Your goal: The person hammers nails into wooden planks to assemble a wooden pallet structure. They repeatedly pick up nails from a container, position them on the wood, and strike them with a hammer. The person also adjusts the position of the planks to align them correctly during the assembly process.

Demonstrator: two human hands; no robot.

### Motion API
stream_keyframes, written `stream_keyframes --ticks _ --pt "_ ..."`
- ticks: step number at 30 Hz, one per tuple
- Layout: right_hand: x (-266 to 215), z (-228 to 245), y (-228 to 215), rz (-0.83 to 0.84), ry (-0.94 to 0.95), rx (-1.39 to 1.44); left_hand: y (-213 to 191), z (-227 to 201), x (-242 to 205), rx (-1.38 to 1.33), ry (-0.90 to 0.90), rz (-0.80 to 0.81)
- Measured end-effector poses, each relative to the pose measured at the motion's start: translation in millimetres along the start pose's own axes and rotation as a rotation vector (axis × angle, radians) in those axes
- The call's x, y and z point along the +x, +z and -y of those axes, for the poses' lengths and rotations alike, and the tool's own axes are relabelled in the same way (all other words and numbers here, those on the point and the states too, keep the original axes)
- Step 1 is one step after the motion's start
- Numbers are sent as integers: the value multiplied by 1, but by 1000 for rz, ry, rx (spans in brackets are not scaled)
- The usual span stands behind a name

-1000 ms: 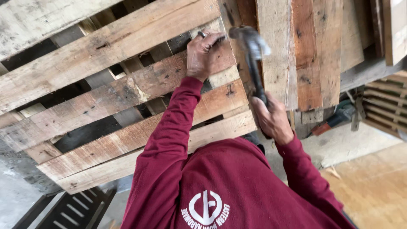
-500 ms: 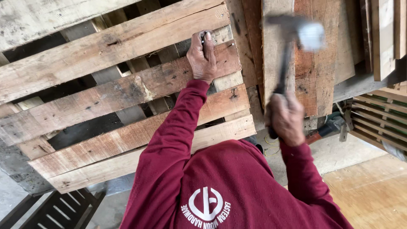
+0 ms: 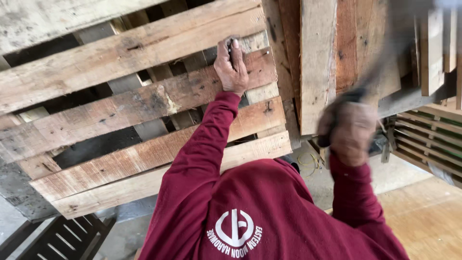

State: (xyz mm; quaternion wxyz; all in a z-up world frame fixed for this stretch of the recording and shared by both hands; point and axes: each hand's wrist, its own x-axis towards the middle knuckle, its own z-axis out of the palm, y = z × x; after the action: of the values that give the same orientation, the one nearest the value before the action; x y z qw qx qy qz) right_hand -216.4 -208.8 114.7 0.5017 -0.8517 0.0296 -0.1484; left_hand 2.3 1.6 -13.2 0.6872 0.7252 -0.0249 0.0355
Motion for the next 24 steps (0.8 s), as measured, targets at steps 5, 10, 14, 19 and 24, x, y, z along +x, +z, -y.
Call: stream_keyframes --ticks 5,10,14,19,24 --pt "-9 0 6 73 168 -9 -1 0 0 -34 43 15" --pt "3 8 49 248 796 -163 -6 -6 -2 2 45 14" --pt "19 31 10 -65 443 135 -1 -4 0 -13 27 37" --pt "14 21 3 -144 74 293 -3 -3 1 -13 -40 69" --pt "-3 -1 55 274 747 -133 -4 0 9 25 -44 80"
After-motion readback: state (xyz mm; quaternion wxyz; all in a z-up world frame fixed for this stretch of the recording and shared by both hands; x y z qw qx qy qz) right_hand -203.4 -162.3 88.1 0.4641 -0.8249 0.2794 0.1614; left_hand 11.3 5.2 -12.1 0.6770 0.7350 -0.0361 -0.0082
